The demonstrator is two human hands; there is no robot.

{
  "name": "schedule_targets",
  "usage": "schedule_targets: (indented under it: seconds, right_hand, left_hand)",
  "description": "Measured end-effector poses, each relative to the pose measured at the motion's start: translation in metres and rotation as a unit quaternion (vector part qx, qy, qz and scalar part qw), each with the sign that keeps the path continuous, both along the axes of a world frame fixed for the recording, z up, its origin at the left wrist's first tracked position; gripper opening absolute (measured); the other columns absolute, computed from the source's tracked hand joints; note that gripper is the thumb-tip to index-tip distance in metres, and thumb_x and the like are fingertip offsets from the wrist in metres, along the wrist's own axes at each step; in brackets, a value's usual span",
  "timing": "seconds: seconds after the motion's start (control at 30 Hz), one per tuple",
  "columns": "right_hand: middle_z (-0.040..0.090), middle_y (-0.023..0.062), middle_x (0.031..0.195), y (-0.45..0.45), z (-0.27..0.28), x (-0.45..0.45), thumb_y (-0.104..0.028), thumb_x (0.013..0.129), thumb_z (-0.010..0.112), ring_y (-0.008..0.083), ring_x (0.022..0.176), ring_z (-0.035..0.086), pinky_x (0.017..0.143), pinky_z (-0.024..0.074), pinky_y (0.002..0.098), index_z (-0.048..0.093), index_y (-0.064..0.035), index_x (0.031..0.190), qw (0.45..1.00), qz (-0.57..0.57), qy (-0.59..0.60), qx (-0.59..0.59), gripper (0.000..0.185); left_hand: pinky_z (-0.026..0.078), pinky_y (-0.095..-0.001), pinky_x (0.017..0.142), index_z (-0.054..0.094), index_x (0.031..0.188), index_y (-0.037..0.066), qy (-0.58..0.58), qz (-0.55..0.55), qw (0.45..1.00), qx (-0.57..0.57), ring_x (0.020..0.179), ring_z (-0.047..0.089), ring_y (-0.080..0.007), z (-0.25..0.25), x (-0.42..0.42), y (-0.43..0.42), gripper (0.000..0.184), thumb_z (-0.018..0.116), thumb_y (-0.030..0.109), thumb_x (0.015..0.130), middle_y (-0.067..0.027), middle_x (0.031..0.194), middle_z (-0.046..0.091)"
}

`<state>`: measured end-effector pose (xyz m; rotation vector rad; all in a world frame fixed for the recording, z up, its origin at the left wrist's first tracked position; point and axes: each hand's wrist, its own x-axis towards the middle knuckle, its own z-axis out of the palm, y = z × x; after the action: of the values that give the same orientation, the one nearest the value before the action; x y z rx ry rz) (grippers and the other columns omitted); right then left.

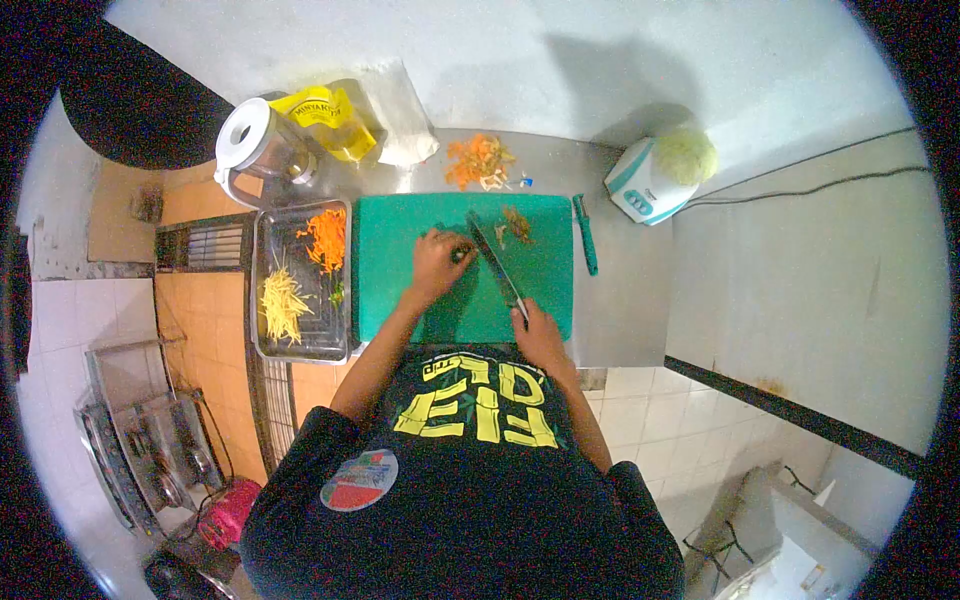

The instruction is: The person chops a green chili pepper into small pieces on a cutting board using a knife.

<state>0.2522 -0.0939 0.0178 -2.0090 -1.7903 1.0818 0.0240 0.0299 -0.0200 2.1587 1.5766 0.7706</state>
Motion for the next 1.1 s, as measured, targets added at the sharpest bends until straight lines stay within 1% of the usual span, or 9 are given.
schedule_targets:
  seconds: [0.13, 0.33, 0.53, 0.63, 0.73, 0.83, 0.97, 1.07, 1.1]
  right_hand:
    - [0.067, 0.0270, 0.097, -0.0014, -0.0012, 0.0027, -0.033, 0.103, 0.052, 0.0515, 0.089, 0.062, 0.078, 0.0481, 0.0613, 0.054, -0.0062, 0.112, 1.000, 0.016, -0.002, 0.005, 0.028]
    - [0.067, 0.0272, 0.097, -0.0043, 0.0012, 0.0006, -0.033, 0.103, 0.052, 0.0515, 0.089, 0.061, 0.078, 0.0475, 0.0612, 0.054, -0.0057, 0.109, 1.000, 0.006, -0.001, 0.014, 0.028]
    - [0.067, 0.0275, 0.098, -0.0055, 0.0004, 0.0023, -0.034, 0.103, 0.051, 0.0516, 0.090, 0.061, 0.079, 0.0477, 0.0612, 0.054, -0.0057, 0.112, 1.000, 0.011, -0.004, 0.006, 0.030]
    - [0.066, 0.0257, 0.092, -0.0081, -0.0010, 0.0004, -0.032, 0.103, 0.052, 0.0485, 0.086, 0.059, 0.075, 0.0446, 0.0576, 0.055, -0.0037, 0.107, 1.000, -0.004, 0.004, 0.027, 0.029]
    - [0.066, 0.0259, 0.093, -0.0093, 0.0002, 0.0002, -0.032, 0.103, 0.052, 0.0489, 0.087, 0.059, 0.076, 0.0448, 0.0581, 0.055, -0.0040, 0.108, 1.000, -0.011, 0.001, 0.014, 0.029]
    - [0.067, 0.0263, 0.101, -0.0090, 0.0003, 0.0011, -0.035, 0.103, 0.050, 0.0517, 0.093, 0.061, 0.081, 0.0474, 0.0613, 0.053, -0.0056, 0.113, 1.000, 0.002, -0.015, 0.006, 0.031]
    - [0.067, 0.0263, 0.102, -0.0096, 0.0001, 0.0009, -0.035, 0.103, 0.050, 0.0515, 0.094, 0.061, 0.081, 0.0472, 0.0613, 0.053, -0.0055, 0.113, 1.000, 0.001, -0.015, 0.007, 0.031]
    - [0.067, 0.0262, 0.102, -0.0095, 0.0005, 0.0005, -0.035, 0.103, 0.050, 0.0511, 0.093, 0.061, 0.081, 0.0472, 0.0613, 0.053, -0.0056, 0.112, 1.000, 0.001, -0.016, 0.004, 0.031]
    - [0.068, 0.0263, 0.102, -0.0085, 0.0028, 0.0003, -0.035, 0.103, 0.050, 0.0510, 0.093, 0.061, 0.080, 0.0472, 0.0613, 0.053, -0.0057, 0.112, 1.000, 0.002, -0.013, 0.001, 0.030]
  left_hand:
    - [0.046, -0.0435, 0.082, 0.078, 0.090, 0.020, 0.008, 0.014, 1.000, -0.006, 0.094, 0.061, -0.0256, 0.0055, 0.0048, -0.0036, 0.014, 0.076, 0.032, 0.083, 0.0006, 0.095, 0.074]
    - [0.045, -0.0433, 0.082, 0.079, 0.091, 0.020, 0.007, 0.021, 1.000, -0.004, 0.094, 0.062, -0.0256, 0.0078, 0.0057, -0.0035, 0.015, 0.076, 0.032, 0.083, 0.0005, 0.097, 0.075]
    - [0.046, -0.0421, 0.081, 0.079, 0.090, 0.021, 0.008, 0.028, 1.000, -0.008, 0.092, 0.062, -0.0249, 0.0089, 0.0074, -0.0036, 0.013, 0.076, 0.031, 0.082, 0.0011, 0.097, 0.075]
    - [0.046, -0.0419, 0.080, 0.079, 0.090, 0.021, 0.009, 0.028, 1.000, -0.005, 0.090, 0.062, -0.0246, 0.0064, 0.0069, -0.0035, 0.013, 0.076, 0.031, 0.082, 0.0015, 0.096, 0.075]
    - [0.046, -0.0419, 0.080, 0.079, 0.090, 0.021, 0.001, 0.030, 1.000, -0.007, 0.089, 0.062, -0.0245, 0.0066, 0.0070, -0.0035, 0.013, 0.077, 0.031, 0.082, 0.0015, 0.095, 0.075]
    - [0.046, -0.0418, 0.079, 0.079, 0.089, 0.020, -0.008, 0.030, 0.999, -0.009, 0.088, 0.062, -0.0247, 0.0079, 0.0069, -0.0038, 0.013, 0.077, 0.031, 0.082, 0.0014, 0.094, 0.075]
    - [0.046, -0.0417, 0.079, 0.078, 0.089, 0.019, -0.009, 0.027, 1.000, -0.002, 0.089, 0.062, -0.0249, 0.0065, 0.0065, -0.0034, 0.014, 0.077, 0.031, 0.082, 0.0014, 0.094, 0.075]
    - [0.042, -0.0418, 0.080, 0.078, 0.086, 0.020, -0.023, 0.035, 0.999, 0.002, 0.090, 0.061, -0.0232, 0.0031, 0.0075, -0.0030, 0.010, 0.078, 0.029, 0.081, 0.0019, 0.084, 0.072]
    - [0.042, -0.0418, 0.080, 0.078, 0.086, 0.020, -0.025, 0.034, 0.999, 0.003, 0.090, 0.061, -0.0232, 0.0029, 0.0075, -0.0026, 0.010, 0.078, 0.029, 0.081, 0.0018, 0.084, 0.072]
